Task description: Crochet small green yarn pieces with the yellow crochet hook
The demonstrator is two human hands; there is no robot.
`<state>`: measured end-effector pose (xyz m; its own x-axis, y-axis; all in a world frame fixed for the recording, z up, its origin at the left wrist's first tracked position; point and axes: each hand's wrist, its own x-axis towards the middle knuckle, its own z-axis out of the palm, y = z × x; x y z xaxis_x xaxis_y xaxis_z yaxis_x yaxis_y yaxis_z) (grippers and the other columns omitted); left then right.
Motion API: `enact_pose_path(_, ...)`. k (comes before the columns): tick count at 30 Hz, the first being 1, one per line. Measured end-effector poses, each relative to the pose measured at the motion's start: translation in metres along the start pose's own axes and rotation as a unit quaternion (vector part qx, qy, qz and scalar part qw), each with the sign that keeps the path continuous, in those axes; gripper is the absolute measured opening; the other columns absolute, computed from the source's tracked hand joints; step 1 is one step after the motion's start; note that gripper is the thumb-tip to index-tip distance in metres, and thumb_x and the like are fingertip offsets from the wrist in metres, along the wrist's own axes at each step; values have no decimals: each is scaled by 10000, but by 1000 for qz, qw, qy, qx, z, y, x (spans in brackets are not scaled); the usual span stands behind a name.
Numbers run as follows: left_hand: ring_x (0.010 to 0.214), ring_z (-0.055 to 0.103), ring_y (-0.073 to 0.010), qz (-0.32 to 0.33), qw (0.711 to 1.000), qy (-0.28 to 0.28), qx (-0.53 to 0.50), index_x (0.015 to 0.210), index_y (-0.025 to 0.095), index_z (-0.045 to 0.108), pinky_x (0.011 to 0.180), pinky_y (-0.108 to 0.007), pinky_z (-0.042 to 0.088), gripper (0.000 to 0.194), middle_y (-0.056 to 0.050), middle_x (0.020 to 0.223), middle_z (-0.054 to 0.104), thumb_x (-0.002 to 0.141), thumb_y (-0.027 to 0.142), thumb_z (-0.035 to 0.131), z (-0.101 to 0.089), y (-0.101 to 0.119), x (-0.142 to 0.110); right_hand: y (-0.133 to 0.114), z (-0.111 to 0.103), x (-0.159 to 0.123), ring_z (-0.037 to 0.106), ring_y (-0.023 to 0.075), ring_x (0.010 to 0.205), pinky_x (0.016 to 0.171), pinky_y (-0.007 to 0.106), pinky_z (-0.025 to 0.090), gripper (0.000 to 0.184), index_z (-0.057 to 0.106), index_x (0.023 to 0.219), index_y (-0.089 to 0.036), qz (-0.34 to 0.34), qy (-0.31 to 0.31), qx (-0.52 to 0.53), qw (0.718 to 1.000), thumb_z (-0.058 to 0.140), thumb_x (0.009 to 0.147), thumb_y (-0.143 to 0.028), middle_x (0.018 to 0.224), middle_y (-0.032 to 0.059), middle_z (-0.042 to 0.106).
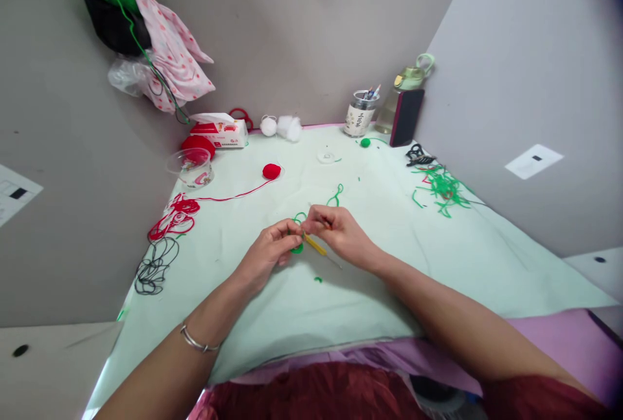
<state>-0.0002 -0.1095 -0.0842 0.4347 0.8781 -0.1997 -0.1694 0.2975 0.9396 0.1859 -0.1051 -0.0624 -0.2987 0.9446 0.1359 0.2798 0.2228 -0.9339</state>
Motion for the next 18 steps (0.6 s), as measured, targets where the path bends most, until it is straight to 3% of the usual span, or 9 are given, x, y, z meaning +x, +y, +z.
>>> enact_pose_path(4,521,312,-52,-14,999,-30,-17,775,172,659,468,-202,219,202,46,682,485,759,311,805,1,6,-4,4,-7,6,315,112,567,571,289,261,451,545,657,-211,63,-24,132,989,719,796,-603,581,-66,396)
enact_pose_path(9,479,248,-15,-28,998,-46,-23,887,150,725,464,-197,186,248,54,701,462,823,383,780,-2,5,-3,7,-9,10,321,107,582,589,288,258,470,566,629,-201,54,-29,132,989,773,767,-599,567,-64,459)
enact_pose_path(12,473,242,-17,-23,999,-42,-22,836,146,719,459,-196,184,247,63,673,432,838,388,765,0,2,-1,5,-6,10,318,104,572,579,286,247,462,572,626,-198,64,-40,141,987,788,765,-582,554,-62,481)
enact_pose_path(18,485,304,-39,-6,999,-26,-39,709,165,631,451,-189,213,147,32,683,532,783,259,717,2,1,-2,1,0,6,268,86,508,512,288,165,482,533,621,-205,113,-48,213,969,796,728,-594,542,-78,385)
